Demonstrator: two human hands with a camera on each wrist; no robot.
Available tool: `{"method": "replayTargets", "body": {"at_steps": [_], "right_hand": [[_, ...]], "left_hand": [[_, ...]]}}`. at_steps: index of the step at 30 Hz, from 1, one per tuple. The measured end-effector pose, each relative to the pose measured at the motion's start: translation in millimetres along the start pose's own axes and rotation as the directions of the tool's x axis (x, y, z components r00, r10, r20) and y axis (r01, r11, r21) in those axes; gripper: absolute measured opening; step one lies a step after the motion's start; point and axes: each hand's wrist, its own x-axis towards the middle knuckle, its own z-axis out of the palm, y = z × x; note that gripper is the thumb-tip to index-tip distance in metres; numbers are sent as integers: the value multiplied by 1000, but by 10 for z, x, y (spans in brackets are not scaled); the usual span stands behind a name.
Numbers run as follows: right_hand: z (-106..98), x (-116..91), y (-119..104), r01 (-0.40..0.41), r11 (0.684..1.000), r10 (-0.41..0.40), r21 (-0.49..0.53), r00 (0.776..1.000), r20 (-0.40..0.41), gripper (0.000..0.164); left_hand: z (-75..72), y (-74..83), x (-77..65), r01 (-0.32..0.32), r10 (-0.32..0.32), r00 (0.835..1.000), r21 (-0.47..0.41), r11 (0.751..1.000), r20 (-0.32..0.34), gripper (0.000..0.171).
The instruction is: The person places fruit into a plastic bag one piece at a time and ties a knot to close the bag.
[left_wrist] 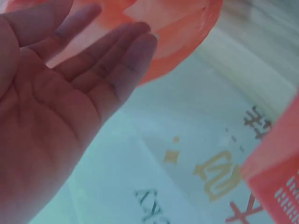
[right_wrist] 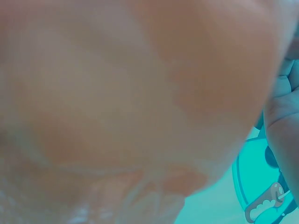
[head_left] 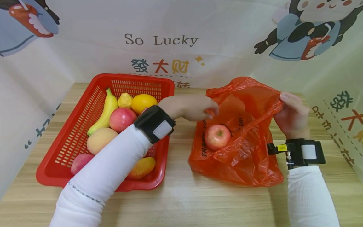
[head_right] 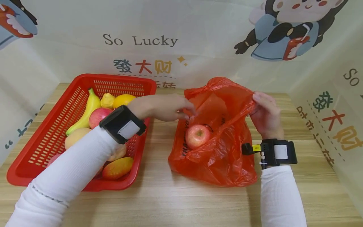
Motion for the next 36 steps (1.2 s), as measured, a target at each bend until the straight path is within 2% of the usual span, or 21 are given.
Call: {"method": "replayTargets", "body": {"at_steps": [5,10,16,20,25,30,36], "right_hand": [[-2,7,-4,8,1000,-8,3,1000,7,53],[-3,3,8,6,1000,-6,2,1000,5,52],[-13,-9,7,11,1000,-11,26,1000,-5,53],[-17,-15,1,14,999,-14,41,1000,-3,55],[-18,-17,-8,21,1000,-20,13,1000,-15,52],[-26,-15,-17,33,999,-33,-5,999,-10,51],[-32,-9,-30,29,1000,-29,1,1000,-9,52]], "left_hand": [[-132,-151,-257,13,-18,996,-55,998,-88,29],[-263,-382,-506,44,-63,983,-110,993,-172,30],[-361,-625,-750,160,-192,955,-152,975,-224,35],[-322,-798,-823,282,-304,931,-132,950,-200,44],[-165,-1043,-817,424,-439,891,-138,895,-113,60],[-18,-1198,-787,517,-534,844,-185,836,-55,67],[71,-1246,-740,575,-585,810,-153,803,-26,75]]}}
